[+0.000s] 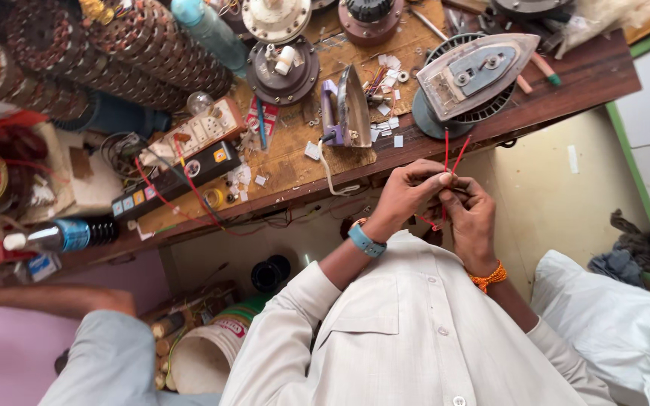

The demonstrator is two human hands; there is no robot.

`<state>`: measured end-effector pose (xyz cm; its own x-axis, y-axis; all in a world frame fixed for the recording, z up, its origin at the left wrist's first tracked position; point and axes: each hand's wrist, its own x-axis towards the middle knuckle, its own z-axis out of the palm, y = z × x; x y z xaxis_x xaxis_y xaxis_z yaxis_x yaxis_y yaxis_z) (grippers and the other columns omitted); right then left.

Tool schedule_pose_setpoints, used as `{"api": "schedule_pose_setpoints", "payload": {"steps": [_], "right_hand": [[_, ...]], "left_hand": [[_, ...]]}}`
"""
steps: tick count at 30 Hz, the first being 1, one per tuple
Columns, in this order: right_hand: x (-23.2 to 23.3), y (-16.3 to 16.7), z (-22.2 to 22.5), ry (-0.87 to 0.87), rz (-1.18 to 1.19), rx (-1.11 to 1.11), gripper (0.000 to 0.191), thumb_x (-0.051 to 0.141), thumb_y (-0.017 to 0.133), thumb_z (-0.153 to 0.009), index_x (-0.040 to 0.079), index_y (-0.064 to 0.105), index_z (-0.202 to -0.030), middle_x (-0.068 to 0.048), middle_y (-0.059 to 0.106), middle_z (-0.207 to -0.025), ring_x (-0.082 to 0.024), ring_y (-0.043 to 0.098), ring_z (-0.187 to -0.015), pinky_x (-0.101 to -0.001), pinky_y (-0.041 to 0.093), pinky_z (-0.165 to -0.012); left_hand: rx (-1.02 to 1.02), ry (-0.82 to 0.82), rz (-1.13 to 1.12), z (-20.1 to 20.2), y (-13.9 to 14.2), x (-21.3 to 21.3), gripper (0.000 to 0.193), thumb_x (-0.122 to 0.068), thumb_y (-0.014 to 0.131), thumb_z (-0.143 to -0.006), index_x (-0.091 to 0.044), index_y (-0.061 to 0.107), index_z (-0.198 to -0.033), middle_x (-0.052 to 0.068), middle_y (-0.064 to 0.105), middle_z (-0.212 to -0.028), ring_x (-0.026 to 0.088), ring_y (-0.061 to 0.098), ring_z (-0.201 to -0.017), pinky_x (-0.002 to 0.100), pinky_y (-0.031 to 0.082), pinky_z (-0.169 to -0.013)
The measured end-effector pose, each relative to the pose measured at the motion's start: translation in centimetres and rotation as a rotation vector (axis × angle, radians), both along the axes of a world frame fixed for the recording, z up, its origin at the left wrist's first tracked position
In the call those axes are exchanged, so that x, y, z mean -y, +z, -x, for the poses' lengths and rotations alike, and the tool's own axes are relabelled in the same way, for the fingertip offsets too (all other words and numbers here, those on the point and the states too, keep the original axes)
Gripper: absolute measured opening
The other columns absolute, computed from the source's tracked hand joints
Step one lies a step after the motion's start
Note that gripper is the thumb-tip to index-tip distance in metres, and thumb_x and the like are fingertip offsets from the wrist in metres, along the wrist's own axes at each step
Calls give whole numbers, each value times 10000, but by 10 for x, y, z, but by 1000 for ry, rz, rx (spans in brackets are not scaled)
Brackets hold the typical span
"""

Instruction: The person disassembles a purple electric iron on a cluttered workbench. They use pliers and a screwdriver to remove screws and separate the iron's casing, exposing the internal components and wiring. The person then handles the power cord and plug.

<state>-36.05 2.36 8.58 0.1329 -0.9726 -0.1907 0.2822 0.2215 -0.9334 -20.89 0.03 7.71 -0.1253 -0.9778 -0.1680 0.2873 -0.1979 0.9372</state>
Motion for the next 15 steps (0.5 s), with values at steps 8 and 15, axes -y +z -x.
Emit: {"api": "schedule_pose_setpoints", "payload": {"steps": [8,15], "right_hand": [[36,-28,64,-398,25,293,101,104,668,-1070,35,629,-1133,-67,707,-979,-148,695,-788,-329,626,-729],[44,-32,78,-406,7,113,61,39,705,-1039,5,688,-1085,-37,674,-913,-111,642,-701,-313,617,-667]], "left_hand": [[-456,363,-343,-1,-26,13,357,-210,688,-1004,-20,639,-1303,59,716,-966,151,716,-851,317,613,-753],[337,383,33,-16,-32,81,183,-121,756,-970,-2,768,-1109,28,723,-768,61,632,-653,240,499,-553]]}}
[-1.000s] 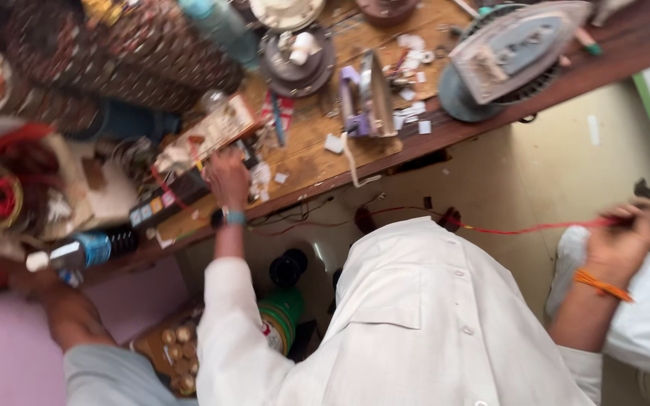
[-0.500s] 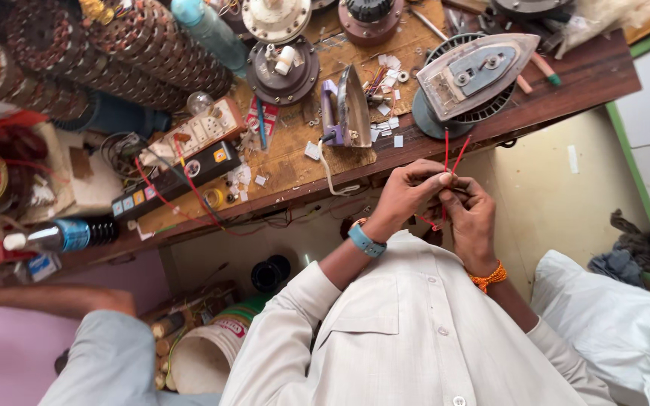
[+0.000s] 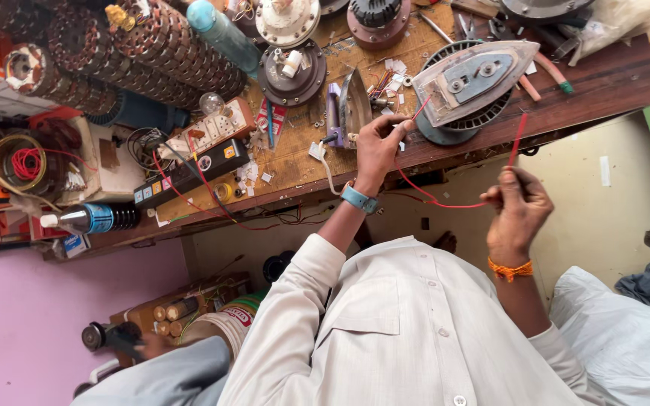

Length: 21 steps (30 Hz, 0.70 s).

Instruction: The person disassembles a purple electric iron on a cluttered workbench. They use pliers and a screwdriver to remove screws and separate the iron's casing, exposing the internal components and wiring. The person then handles the power cord and plug.

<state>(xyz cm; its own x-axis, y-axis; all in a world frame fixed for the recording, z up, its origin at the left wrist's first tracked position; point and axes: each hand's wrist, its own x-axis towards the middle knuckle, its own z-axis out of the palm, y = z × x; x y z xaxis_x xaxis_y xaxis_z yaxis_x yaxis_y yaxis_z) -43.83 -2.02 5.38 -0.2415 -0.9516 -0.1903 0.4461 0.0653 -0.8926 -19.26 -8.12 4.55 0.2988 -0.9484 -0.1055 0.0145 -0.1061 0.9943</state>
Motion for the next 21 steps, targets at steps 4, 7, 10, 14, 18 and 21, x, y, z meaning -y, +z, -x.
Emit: {"api": "schedule_pose_setpoints", "payload": {"steps": [4,7,10,14,18,21], "right_hand": [[-2,5,-5,52,0,-40,93,48,724,-1032,-22,687,-1081,-40,657,-868,-120,645,-690,-321,615,-653],[-1,10,-6,48,-7,-29,102,59,725,-1032,-23,681,-1076,-44,661,-862,-125,651,-688,-325,621,-656],[-1,12,-8,25,-3,-23,109,61,725,-1032,-22,674,-1082,-48,665,-885,-127,656,-696,-328,625,-660],[2,12,-16,31,-12,-37,124,53,719,-1024,-32,665,-1097,-52,657,-901,-126,657,-691,-326,629,-652],[12,7,-38,102,31,-145,177,39,715,-988,-57,659,-1125,-61,675,-890,-122,652,-645,-292,596,-609],[24,4,-57,149,15,-213,179,45,713,-991,-79,666,-1111,-68,676,-806,-118,643,-608,-267,557,-570]], "left_hand": [[185,-51,97,4,5,15,155,-136,736,-925,-30,792,-1023,-15,743,-745,8,652,-647,205,503,-545],[158,-31,119,2,9,21,149,-124,724,-963,-16,796,-1036,-3,726,-733,11,604,-648,211,470,-547],[133,-30,27,-5,12,22,153,-128,701,-965,-18,793,-1019,-2,729,-735,24,591,-610,217,461,-500],[190,-10,-16,-15,9,18,170,-146,721,-947,-20,789,-1040,14,732,-729,57,607,-590,231,479,-513],[223,-4,78,-22,2,18,182,-171,735,-948,-34,787,-1055,14,765,-793,48,684,-684,219,546,-591],[228,-5,85,-22,-3,19,184,-173,738,-953,-35,788,-1064,31,772,-803,55,691,-695,225,552,-602]]}}
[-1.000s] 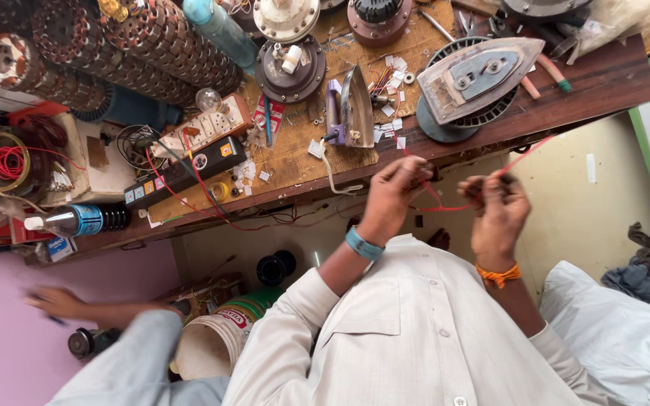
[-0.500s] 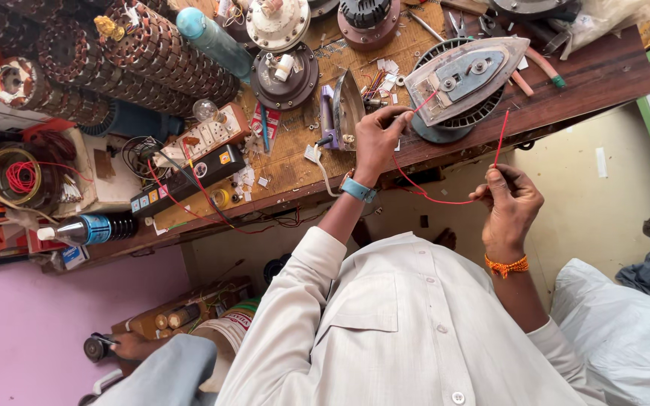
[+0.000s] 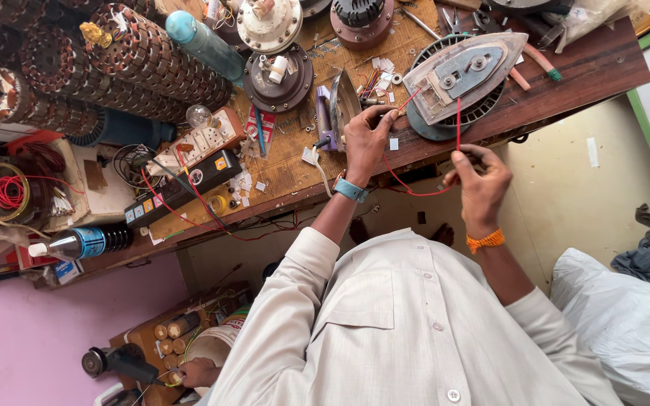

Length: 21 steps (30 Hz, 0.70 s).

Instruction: The person disassembles a purple electric iron on a cluttered workbench. They use pliers and a screwdriver to remove screws and separate the iron's casing, exposing the internal components and wiring. The person then handles the power cord and plug.

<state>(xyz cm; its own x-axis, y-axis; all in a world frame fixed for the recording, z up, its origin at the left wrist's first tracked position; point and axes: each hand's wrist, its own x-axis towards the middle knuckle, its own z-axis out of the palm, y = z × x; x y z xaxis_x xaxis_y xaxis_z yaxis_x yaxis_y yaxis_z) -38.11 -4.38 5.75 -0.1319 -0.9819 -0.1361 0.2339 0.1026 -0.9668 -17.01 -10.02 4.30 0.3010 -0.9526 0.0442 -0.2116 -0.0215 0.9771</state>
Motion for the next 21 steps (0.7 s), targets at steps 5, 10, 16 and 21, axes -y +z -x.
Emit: {"api": "schedule_pose_setpoints", "payload": {"steps": [5,10,16,21], "right_hand": [[10,-1,-21,33,15,-69,163,46,726,-984,-82,689,-1077,-63,687,-801,-105,644,-609,-236,511,-553],[13,-2,-28,69,-18,-112,169,65,734,-976,-75,708,-1066,-49,697,-828,-92,643,-616,-222,508,-557],[9,-4,-31,96,-26,-114,179,86,736,-977,-67,705,-1065,-57,701,-825,-92,648,-628,-220,504,-577],[5,-2,-32,92,-27,-121,188,102,739,-978,-63,708,-1064,-60,701,-832,-90,639,-631,-218,493,-576]], "left_hand": [[53,-4,-25,-1,-1,-3,199,-183,729,-948,-44,788,-1079,38,775,-795,63,712,-693,235,564,-598],[15,-21,9,1,0,-4,192,-180,722,-961,-46,778,-1086,38,773,-798,67,725,-713,243,597,-634],[116,-10,-12,3,1,-7,188,-185,717,-958,-51,782,-1071,50,774,-785,86,740,-710,252,590,-626],[120,-1,14,4,4,-10,193,-192,723,-960,-47,768,-1079,56,780,-821,101,765,-746,259,603,-655]]}}
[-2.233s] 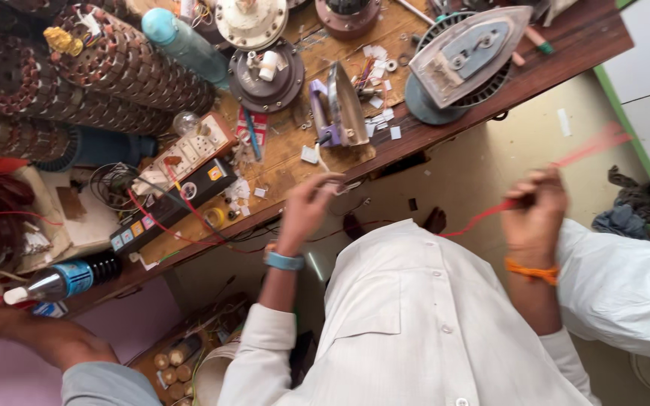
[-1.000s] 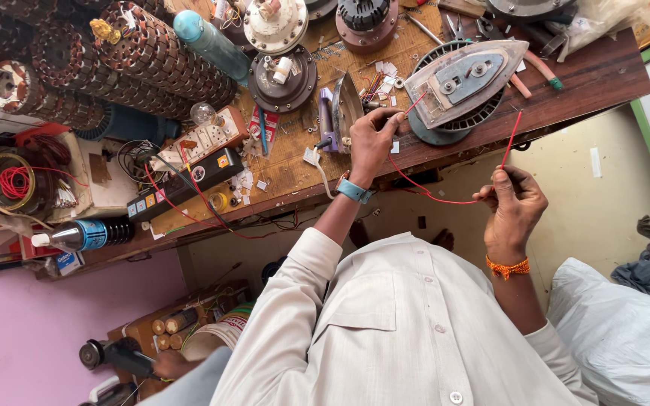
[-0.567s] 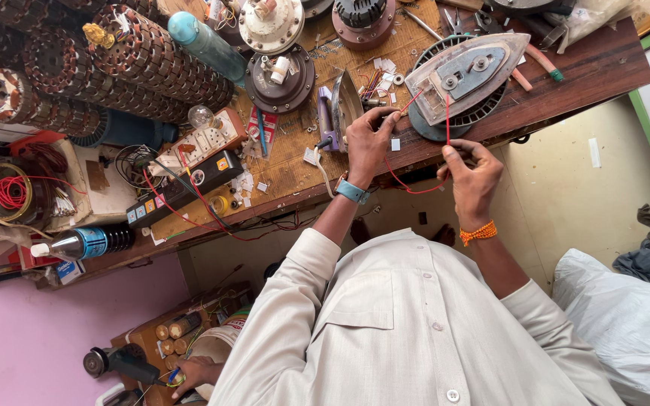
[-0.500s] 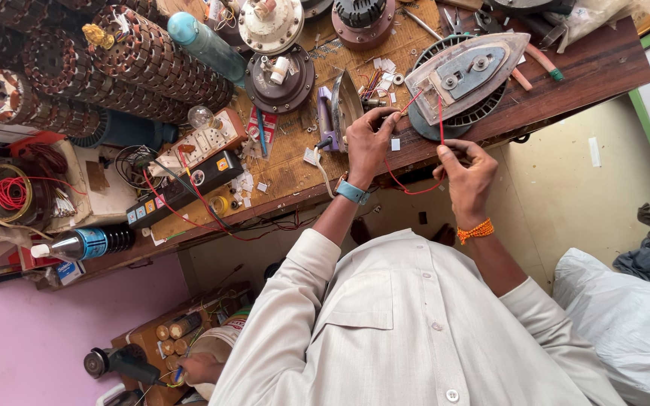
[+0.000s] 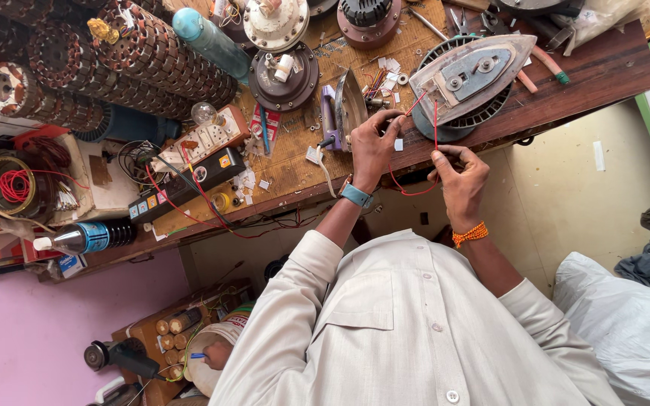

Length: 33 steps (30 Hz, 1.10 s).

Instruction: The person disassembles a purple electric iron on a cluttered workbench. They use pliers and a screwdriver to remove screws and separate the iron's casing, exposing the internal components and wiring. The person then handles the power cord and plug.

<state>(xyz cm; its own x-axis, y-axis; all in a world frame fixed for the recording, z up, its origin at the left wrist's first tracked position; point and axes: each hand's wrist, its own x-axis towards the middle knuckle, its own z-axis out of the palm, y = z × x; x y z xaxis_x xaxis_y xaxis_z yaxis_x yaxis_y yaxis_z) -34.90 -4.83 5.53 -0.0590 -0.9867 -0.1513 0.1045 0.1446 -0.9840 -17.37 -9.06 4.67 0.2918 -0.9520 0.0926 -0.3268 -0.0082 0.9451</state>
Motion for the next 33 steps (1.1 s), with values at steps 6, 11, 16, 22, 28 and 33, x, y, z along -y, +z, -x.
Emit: {"api": "schedule_pose_setpoints", "payload": {"steps": [6,11,16,22,28,33], "right_hand": [[1,1,1,-4,-4,12,196,105,741,-976,-65,709,-1068,-61,715,-871,-88,641,-641,-220,511,-596],[0,1,2,0,-2,19,201,105,741,-975,-64,711,-1081,-65,717,-886,-90,642,-653,-223,522,-610],[-1,0,2,10,-15,23,212,113,742,-971,-63,709,-1084,-65,721,-890,-93,647,-652,-224,526,-610],[2,-3,2,9,-19,41,219,117,744,-971,-64,708,-1089,-67,718,-878,-94,646,-648,-224,522,-607],[4,-4,2,10,-28,52,216,118,744,-970,-61,709,-1087,-55,706,-851,-93,642,-644,-225,520,-602],[4,-5,0,14,-26,53,216,117,749,-969,-61,709,-1083,-59,699,-821,-96,643,-639,-230,522,-595]], "left_hand": [[-14,7,19,3,4,0,208,-203,722,-966,-46,758,-1096,66,787,-853,105,767,-754,259,608,-662],[36,18,6,7,9,-4,218,-219,715,-968,-54,754,-1106,73,791,-876,113,775,-764,260,605,-642],[133,16,14,8,9,-5,216,-229,711,-970,-64,758,-1102,75,789,-853,114,766,-745,265,594,-637],[150,-4,67,7,6,-7,217,-234,709,-968,-68,745,-1103,68,775,-846,121,748,-718,284,585,-631],[219,31,30,5,10,-7,198,-225,721,-971,-69,760,-1087,71,769,-810,128,741,-701,287,563,-611],[149,17,44,3,14,-8,189,-221,706,-976,-79,747,-1094,64,776,-813,116,763,-727,271,590,-631]]}}
